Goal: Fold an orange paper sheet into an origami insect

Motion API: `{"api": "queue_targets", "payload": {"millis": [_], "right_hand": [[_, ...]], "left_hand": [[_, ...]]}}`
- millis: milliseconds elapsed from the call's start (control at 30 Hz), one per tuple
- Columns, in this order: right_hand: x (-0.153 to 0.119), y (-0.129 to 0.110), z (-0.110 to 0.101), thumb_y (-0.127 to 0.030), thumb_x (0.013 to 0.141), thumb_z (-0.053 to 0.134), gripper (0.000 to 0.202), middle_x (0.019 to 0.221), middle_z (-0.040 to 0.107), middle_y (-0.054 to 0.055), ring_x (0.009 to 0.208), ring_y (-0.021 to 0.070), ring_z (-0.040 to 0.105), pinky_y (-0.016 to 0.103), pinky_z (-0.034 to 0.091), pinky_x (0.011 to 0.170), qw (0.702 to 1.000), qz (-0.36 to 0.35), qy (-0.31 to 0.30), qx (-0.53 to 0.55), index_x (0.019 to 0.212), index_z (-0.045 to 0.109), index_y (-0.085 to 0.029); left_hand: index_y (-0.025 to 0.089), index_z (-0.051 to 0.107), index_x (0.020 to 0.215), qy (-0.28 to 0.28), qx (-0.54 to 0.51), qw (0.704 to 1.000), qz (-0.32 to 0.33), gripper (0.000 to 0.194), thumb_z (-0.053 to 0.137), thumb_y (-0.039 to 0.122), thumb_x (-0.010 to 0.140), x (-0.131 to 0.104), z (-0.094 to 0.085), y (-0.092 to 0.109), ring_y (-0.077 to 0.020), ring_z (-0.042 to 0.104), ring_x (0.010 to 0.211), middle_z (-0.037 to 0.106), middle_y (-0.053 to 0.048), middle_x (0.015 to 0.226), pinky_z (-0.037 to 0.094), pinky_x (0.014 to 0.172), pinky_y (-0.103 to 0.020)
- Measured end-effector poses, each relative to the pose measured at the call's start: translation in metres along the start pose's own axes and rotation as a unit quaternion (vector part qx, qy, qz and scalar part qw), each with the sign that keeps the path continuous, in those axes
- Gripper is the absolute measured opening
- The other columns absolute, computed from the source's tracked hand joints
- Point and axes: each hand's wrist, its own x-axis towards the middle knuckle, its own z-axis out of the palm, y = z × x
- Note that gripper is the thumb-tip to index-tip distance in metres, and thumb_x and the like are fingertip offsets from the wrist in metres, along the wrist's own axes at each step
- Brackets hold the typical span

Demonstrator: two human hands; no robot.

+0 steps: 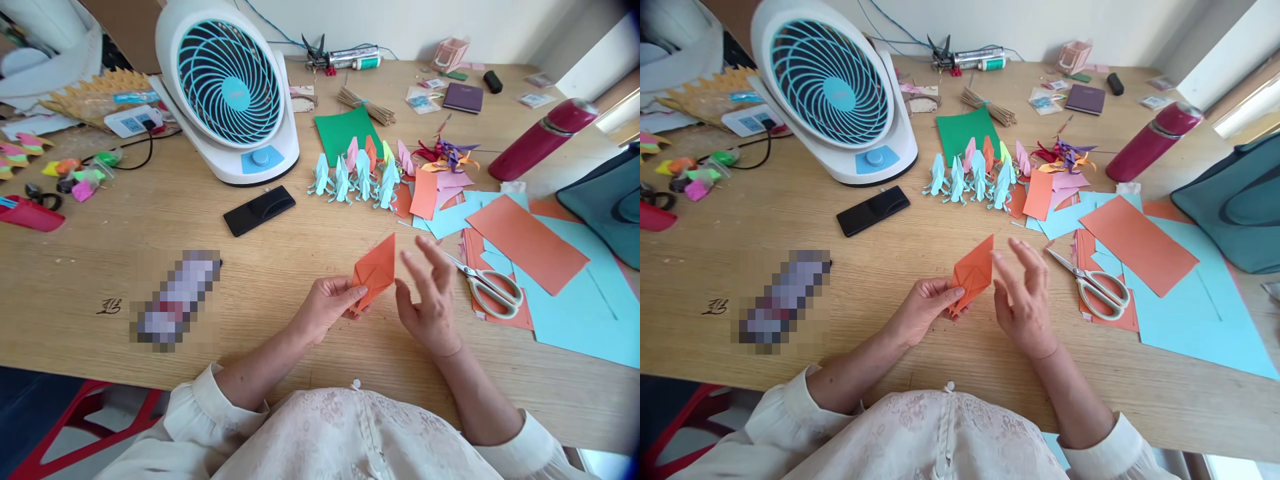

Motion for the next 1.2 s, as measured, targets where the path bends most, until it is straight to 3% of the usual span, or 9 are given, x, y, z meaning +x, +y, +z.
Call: {"api": "queue_targets", "payload": {"millis": [67, 167, 267, 367, 600, 767, 900, 1067, 1200], "right_hand": [[0.001, 0.001, 0.001, -0.024, 0.094, 0.056, 0.049, 0.139, 0.051, 0.012, 0.129, 0.0288, 0.049, 0.051, 0.042, 0.105, 0.989, 0.121, 0.021, 0.088, 0.142, 0.048, -0.03], [0.001, 0.001, 0.005, -0.042, 0.096, 0.054, 0.032, 0.105, 0.069, 0.008, 0.096, 0.0224, 0.065, 0.04, 0.053, 0.088, 0.914, 0.289, -0.07, 0.275, 0.12, 0.064, -0.023], [0.001, -0.001, 0.011, -0.05, 0.088, 0.065, 0.03, 0.083, 0.07, 0.005, 0.074, 0.019, 0.062, 0.032, 0.053, 0.07, 0.841, 0.361, -0.135, 0.38, 0.09, 0.07, -0.02], [0.0, -0.002, 0.014, -0.052, 0.08, 0.072, 0.033, 0.072, 0.067, 0.003, 0.066, 0.0174, 0.058, 0.029, 0.05, 0.062, 0.814, 0.398, -0.124, 0.404, 0.075, 0.067, -0.02], [0.0, -0.007, 0.012, -0.051, 0.078, 0.074, 0.037, 0.066, 0.061, 0.001, 0.062, 0.0146, 0.054, 0.027, 0.044, 0.058, 0.801, 0.407, -0.146, 0.415, 0.065, 0.061, -0.019], [0.003, -0.014, 0.011, -0.054, 0.077, 0.073, 0.039, 0.067, 0.061, 0.001, 0.06, 0.013, 0.05, 0.025, 0.039, 0.055, 0.818, 0.388, -0.173, 0.389, 0.071, 0.064, -0.017], [0.004, -0.012, 0.012, -0.055, 0.08, 0.07, 0.04, 0.066, 0.058, 0.001, 0.059, 0.0118, 0.046, 0.024, 0.035, 0.052, 0.827, 0.379, -0.181, 0.373, 0.072, 0.062, -0.017], [0.0, -0.007, 0.012, -0.058, 0.08, 0.068, 0.044, 0.063, 0.057, 0.0, 0.057, 0.0109, 0.044, 0.024, 0.033, 0.051, 0.814, 0.389, -0.205, 0.38, 0.069, 0.06, -0.017], [-0.002, -0.005, 0.011, -0.058, 0.08, 0.068, 0.043, 0.066, 0.059, 0.001, 0.06, 0.0124, 0.046, 0.025, 0.035, 0.054, 0.803, 0.387, -0.229, 0.392, 0.071, 0.062, -0.017]], "left_hand": [[0.014, 0.075, 0.083, 0.052, -0.008, 0.998, 0.017, 0.035, 0.076, 0.048, 0.075, 0.002, 0.001, -0.004, -0.0131, 0.064, 0.068, 0.071, -0.005, 0.077, 0.05, 0.057, -0.02], [0.014, 0.076, 0.085, 0.068, 0.014, 0.998, 0.009, 0.036, 0.075, 0.049, 0.076, 0.003, 0.004, -0.009, -0.016, 0.067, 0.073, 0.073, -0.007, 0.08, 0.052, 0.06, -0.022], [0.014, 0.075, 0.081, 0.025, 0.061, 0.998, 0.005, 0.038, 0.072, 0.051, 0.078, 0.002, 0.006, -0.012, -0.0151, 0.065, 0.071, 0.072, -0.006, 0.078, 0.053, 0.06, -0.022], [0.013, 0.072, 0.074, -0.027, 0.105, 0.994, 0.015, 0.042, 0.069, 0.055, 0.079, 0.0, 0.006, -0.011, -0.0143, 0.063, 0.068, 0.069, -0.004, 0.073, 0.054, 0.061, -0.023], [0.014, 0.063, 0.076, -0.006, 0.147, 0.986, 0.073, 0.036, 0.067, 0.049, 0.083, 0.003, 0.0, -0.004, -0.0104, 0.056, 0.064, 0.06, 0.0, 0.07, 0.047, 0.056, -0.02], [0.013, 0.065, 0.074, 0.009, 0.132, 0.989, 0.064, 0.028, 0.072, 0.04, 0.078, 0.006, -0.001, -0.007, -0.0068, 0.044, 0.056, 0.055, 0.003, 0.064, 0.037, 0.051, -0.019], [0.013, 0.061, 0.07, 0.022, 0.119, 0.991, 0.058, 0.03, 0.071, 0.04, 0.079, 0.009, -0.004, -0.011, -0.0059, 0.041, 0.051, 0.052, 0.003, 0.06, 0.033, 0.047, -0.019], [0.013, 0.061, 0.075, -0.004, 0.152, 0.987, 0.056, 0.035, 0.067, 0.047, 0.082, 0.008, -0.009, -0.009, -0.0064, 0.042, 0.051, 0.053, 0.003, 0.064, 0.035, 0.045, -0.019], [0.014, 0.055, 0.067, -0.005, 0.168, 0.983, 0.072, 0.04, 0.066, 0.049, 0.084, 0.007, -0.01, -0.007, -0.005, 0.036, 0.05, 0.047, 0.004, 0.061, 0.03, 0.045, -0.019]]}}
